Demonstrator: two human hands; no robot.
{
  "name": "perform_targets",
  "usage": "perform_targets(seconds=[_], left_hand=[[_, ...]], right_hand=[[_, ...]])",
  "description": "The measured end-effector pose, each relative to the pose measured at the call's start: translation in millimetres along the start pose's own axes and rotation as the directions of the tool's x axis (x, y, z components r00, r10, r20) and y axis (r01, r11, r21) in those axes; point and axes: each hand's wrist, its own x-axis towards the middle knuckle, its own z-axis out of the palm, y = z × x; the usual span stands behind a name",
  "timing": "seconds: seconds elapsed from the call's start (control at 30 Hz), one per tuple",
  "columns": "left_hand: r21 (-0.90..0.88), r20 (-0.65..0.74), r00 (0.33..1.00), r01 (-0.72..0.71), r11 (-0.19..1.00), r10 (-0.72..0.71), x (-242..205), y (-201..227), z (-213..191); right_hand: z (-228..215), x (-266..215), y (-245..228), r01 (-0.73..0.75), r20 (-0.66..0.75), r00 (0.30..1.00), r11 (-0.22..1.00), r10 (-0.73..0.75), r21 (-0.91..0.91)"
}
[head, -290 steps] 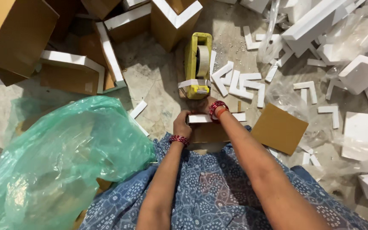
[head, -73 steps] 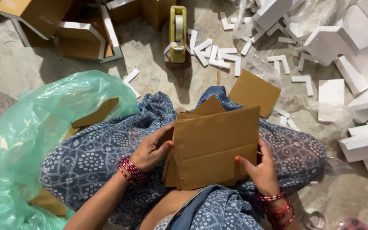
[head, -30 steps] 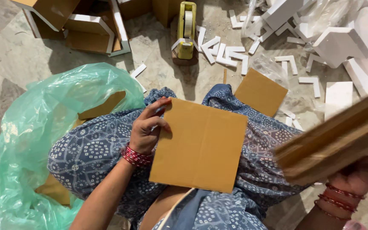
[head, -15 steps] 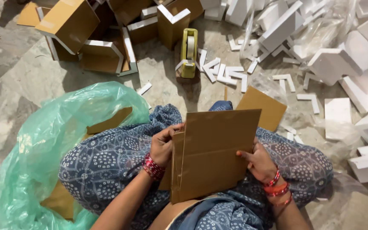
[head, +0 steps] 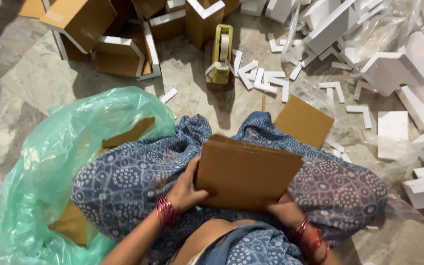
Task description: The person sits on the floor and assembles small cardboard boxes by inserting white foam corner pieces into the box flaps. The person uses a tape dispenser to secure the foam pieces and the box flaps, then places the finished boxes into a green plastic bag.
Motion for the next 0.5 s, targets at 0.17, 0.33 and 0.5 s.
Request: perform_targets(seconds=[0.17,0.33,0.5], left_hand=[[0.010,-0.083,0.993,-0.083,0.997,0.083,-2.7,-1.4,-0.2],[0.029,-0.207,0.977,0.064,0.998,-0.056,-2.4,-3.4,24.6],[0.093,-0.196,0.962,0.209,0.973,-0.188,-5.2,-18.1,25.3]], right_hand=[[-17.3,-14.8,-42.2,0.104,-0.031,0.992,0.915,-0.126,-0.389],[3.0,-6.8,-12.3,0.196,-0.097,0.970,0.951,-0.224,-0.238],[2.2,6.0,32.6,-0.039,-0.124,0.992,0.999,0.036,-0.021]])
